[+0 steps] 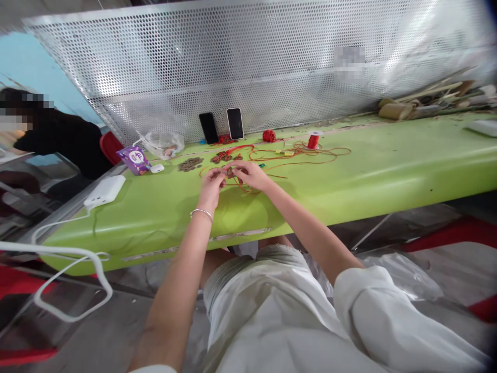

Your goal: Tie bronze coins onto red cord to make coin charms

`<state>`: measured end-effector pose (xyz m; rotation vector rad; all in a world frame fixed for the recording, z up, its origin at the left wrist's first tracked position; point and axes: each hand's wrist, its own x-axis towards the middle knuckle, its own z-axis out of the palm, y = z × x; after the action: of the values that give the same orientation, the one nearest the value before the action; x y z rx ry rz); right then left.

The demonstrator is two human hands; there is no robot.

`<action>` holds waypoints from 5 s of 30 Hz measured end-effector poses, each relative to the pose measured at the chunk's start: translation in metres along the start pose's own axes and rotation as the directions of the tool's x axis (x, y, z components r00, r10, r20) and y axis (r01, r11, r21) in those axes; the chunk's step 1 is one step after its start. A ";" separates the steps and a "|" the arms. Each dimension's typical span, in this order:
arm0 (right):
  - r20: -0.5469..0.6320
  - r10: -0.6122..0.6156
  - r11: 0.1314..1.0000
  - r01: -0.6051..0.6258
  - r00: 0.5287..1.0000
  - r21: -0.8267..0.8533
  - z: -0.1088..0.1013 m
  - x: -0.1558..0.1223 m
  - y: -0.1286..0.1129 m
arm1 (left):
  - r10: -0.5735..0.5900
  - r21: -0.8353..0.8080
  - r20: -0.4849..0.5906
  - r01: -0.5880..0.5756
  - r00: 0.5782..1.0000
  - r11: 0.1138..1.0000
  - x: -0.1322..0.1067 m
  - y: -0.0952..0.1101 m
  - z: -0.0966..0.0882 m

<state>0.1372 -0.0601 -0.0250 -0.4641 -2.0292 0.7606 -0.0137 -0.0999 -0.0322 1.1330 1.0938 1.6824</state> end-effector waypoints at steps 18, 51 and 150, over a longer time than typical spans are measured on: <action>-0.090 0.013 0.998 -0.018 0.996 -0.058 0.000 0.001 0.001 | 0.032 0.076 -0.018 -0.031 0.999 0.997 0.004 -0.005 -0.002; -0.212 0.141 0.990 -0.144 0.967 0.002 0.001 0.002 0.000 | 0.108 0.265 0.084 -0.126 0.991 0.956 -0.004 -0.004 0.003; -0.074 0.367 0.686 -0.323 0.927 -0.652 -0.106 -0.077 0.023 | 0.107 0.390 -0.145 -0.042 0.984 0.920 0.007 0.016 -0.054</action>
<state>0.2684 -0.0522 -0.0438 -1.2779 -2.2680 0.2322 -0.0695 -0.1095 -0.0271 1.3091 1.5554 1.6863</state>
